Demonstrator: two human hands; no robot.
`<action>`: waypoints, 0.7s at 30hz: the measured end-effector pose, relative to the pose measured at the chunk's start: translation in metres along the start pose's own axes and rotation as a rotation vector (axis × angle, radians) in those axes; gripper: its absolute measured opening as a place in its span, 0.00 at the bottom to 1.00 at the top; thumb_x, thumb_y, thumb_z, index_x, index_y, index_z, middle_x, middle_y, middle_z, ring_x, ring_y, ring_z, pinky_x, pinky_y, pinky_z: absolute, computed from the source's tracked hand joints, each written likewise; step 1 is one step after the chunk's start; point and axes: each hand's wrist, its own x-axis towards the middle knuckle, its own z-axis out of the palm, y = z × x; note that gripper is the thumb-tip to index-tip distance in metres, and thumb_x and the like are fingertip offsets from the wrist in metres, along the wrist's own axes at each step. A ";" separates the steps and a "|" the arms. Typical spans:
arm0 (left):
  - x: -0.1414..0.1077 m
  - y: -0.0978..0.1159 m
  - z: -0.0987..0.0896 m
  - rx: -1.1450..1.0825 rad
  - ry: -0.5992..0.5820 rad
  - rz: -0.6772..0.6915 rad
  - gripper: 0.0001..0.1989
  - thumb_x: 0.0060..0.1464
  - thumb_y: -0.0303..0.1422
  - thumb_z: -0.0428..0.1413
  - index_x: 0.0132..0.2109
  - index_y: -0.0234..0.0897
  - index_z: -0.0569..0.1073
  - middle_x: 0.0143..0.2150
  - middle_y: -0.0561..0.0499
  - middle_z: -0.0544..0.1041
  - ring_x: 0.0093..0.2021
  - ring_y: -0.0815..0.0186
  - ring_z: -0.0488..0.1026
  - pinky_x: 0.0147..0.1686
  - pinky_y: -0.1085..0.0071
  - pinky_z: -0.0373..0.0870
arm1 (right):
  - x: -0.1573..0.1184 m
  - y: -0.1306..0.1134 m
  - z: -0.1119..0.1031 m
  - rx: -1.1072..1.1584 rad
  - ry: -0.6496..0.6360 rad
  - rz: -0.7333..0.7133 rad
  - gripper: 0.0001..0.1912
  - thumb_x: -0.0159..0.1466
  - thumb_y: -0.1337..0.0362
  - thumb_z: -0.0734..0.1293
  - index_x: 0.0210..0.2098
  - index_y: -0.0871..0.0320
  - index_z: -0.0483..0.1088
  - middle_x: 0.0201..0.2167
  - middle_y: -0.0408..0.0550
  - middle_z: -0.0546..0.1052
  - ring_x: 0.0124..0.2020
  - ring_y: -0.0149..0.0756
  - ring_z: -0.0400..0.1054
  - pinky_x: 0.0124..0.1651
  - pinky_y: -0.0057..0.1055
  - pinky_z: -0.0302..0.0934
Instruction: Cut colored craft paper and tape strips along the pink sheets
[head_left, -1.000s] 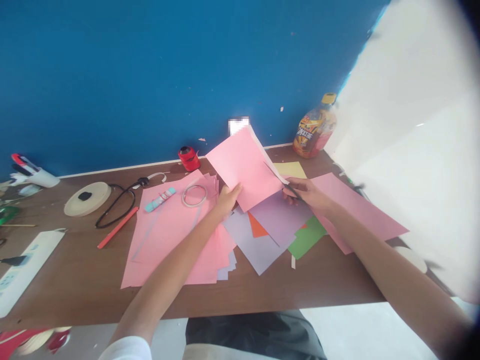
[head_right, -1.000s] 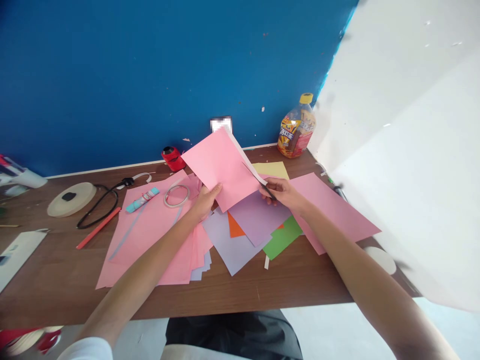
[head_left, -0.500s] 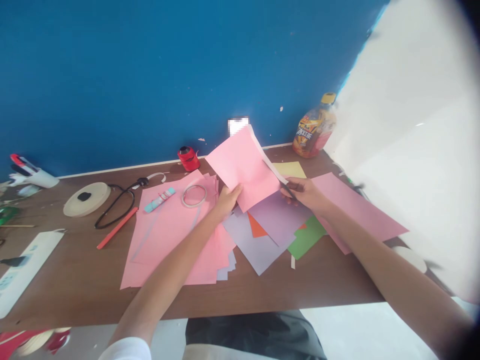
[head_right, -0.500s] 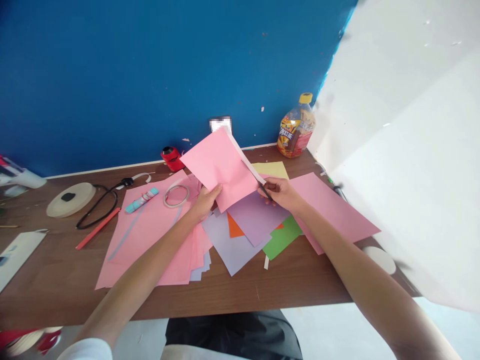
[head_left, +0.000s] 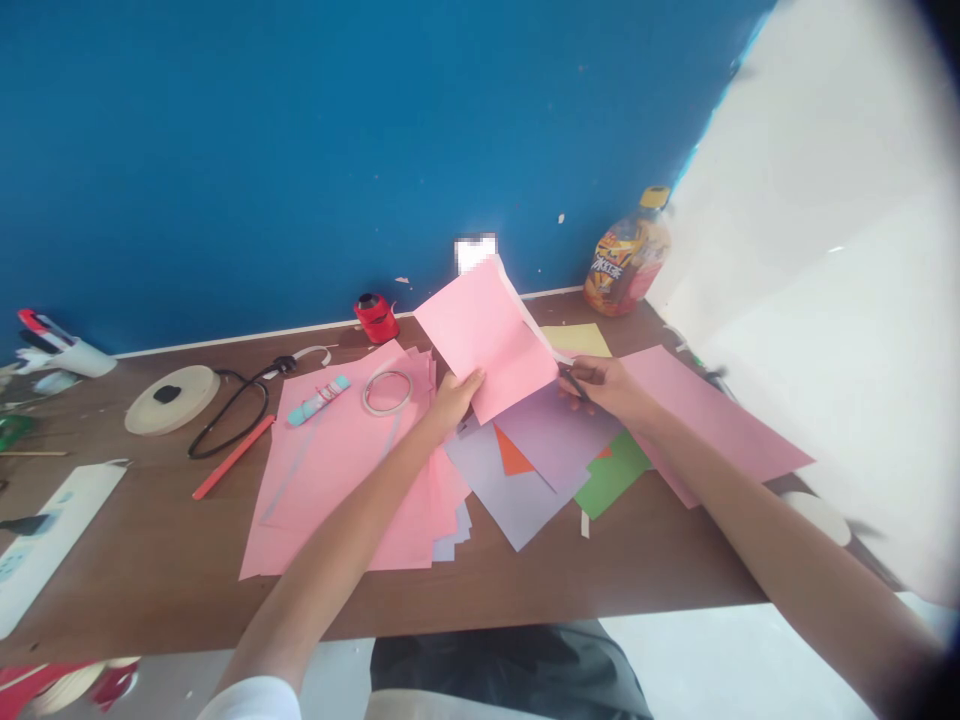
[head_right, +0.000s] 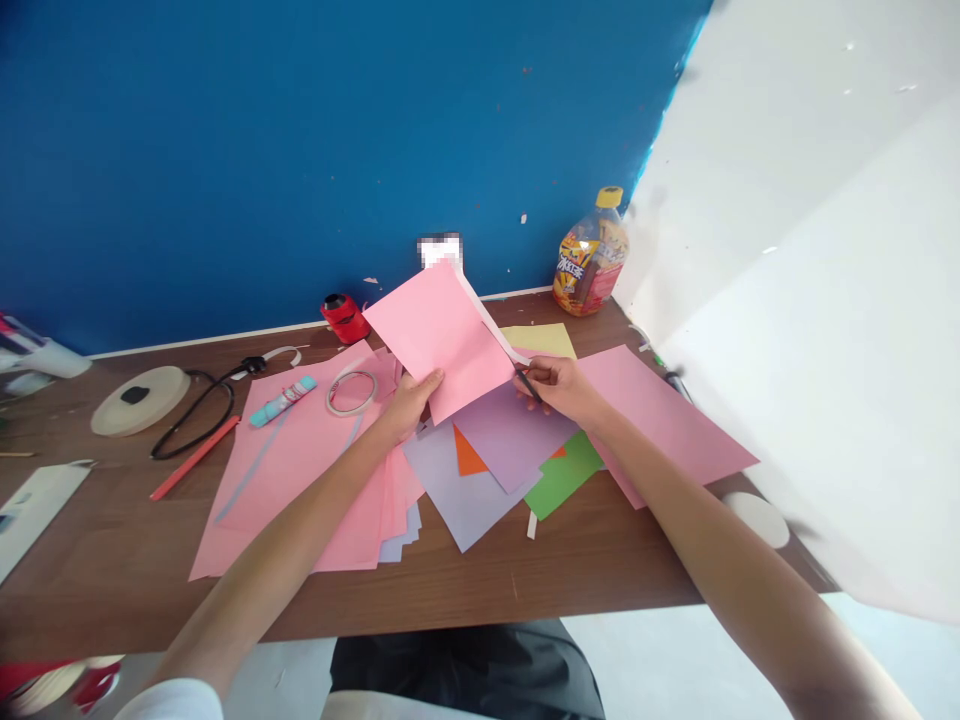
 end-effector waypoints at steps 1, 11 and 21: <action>0.000 0.000 0.000 0.002 -0.003 -0.001 0.25 0.55 0.47 0.61 0.54 0.37 0.75 0.60 0.41 0.75 0.62 0.53 0.70 0.64 0.55 0.62 | 0.000 0.000 0.000 0.004 -0.003 0.003 0.19 0.55 0.49 0.75 0.32 0.59 0.72 0.29 0.49 0.77 0.23 0.31 0.68 0.18 0.27 0.56; -0.006 0.010 0.003 -0.036 -0.122 -0.052 0.29 0.54 0.47 0.63 0.57 0.35 0.73 0.60 0.39 0.75 0.61 0.51 0.71 0.62 0.53 0.65 | -0.003 -0.009 0.006 0.082 -0.024 -0.043 0.18 0.58 0.48 0.73 0.35 0.57 0.74 0.30 0.47 0.75 0.25 0.31 0.67 0.23 0.28 0.59; -0.015 0.015 0.005 0.191 -0.185 -0.082 0.27 0.57 0.50 0.58 0.57 0.39 0.75 0.58 0.42 0.77 0.60 0.49 0.71 0.60 0.54 0.67 | -0.004 -0.009 0.009 0.149 -0.058 -0.086 0.21 0.59 0.47 0.73 0.45 0.53 0.75 0.27 0.44 0.73 0.30 0.34 0.68 0.32 0.31 0.63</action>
